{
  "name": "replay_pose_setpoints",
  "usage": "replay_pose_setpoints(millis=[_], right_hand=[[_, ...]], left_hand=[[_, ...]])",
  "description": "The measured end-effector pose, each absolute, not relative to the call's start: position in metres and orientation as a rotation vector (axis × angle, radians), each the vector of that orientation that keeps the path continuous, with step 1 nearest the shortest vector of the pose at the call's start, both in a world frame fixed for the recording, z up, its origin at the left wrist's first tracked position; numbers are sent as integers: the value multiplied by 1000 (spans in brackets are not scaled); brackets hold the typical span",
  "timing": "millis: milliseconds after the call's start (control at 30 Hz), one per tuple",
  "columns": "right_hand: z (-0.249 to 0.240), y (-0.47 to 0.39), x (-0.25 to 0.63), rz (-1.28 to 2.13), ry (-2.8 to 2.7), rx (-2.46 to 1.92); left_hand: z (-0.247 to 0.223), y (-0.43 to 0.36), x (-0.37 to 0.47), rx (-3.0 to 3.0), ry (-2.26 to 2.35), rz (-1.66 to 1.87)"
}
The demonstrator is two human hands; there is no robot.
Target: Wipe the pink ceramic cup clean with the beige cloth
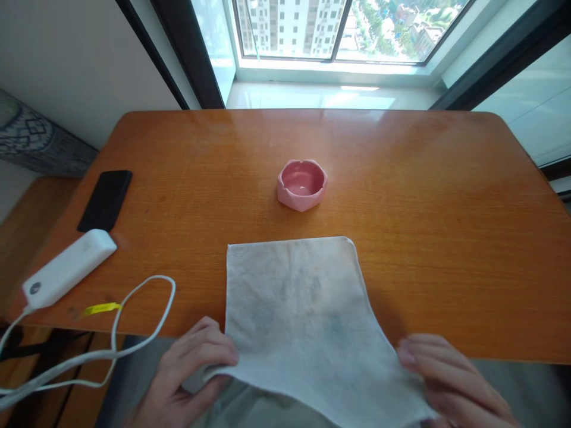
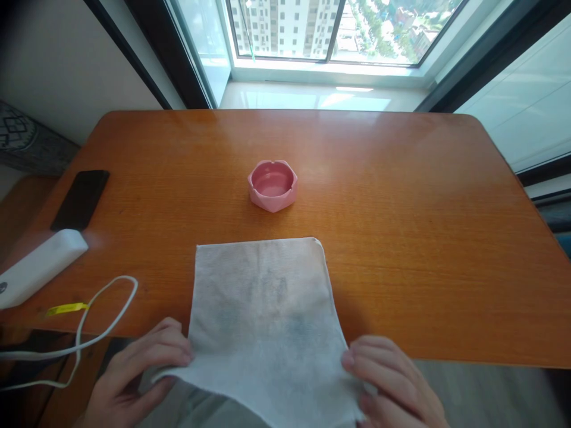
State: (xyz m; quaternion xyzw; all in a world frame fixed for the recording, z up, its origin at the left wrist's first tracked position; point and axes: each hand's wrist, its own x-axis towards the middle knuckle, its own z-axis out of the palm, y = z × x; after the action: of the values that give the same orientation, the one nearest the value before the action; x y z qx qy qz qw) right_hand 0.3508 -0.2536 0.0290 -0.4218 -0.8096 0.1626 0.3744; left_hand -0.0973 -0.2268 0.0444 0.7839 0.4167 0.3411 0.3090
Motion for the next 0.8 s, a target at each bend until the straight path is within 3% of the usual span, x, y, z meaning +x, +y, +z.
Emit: replay_pose_setpoints(millis=[133, 300, 433, 800], right_hand=[[52, -176, 306, 555, -2046, -1154], [40, -118, 291, 489, -1993, -1396], [25, -104, 295, 328, -2066, -1508], [17, -95, 295, 404, -1916, -1540]], left_hand=[[46, -203, -81, 1898, 1394, 960], [31, -159, -69, 1943, 1672, 929], [21, -133, -66, 1935, 1782, 891], [27, -123, -71, 1577, 1923, 854]])
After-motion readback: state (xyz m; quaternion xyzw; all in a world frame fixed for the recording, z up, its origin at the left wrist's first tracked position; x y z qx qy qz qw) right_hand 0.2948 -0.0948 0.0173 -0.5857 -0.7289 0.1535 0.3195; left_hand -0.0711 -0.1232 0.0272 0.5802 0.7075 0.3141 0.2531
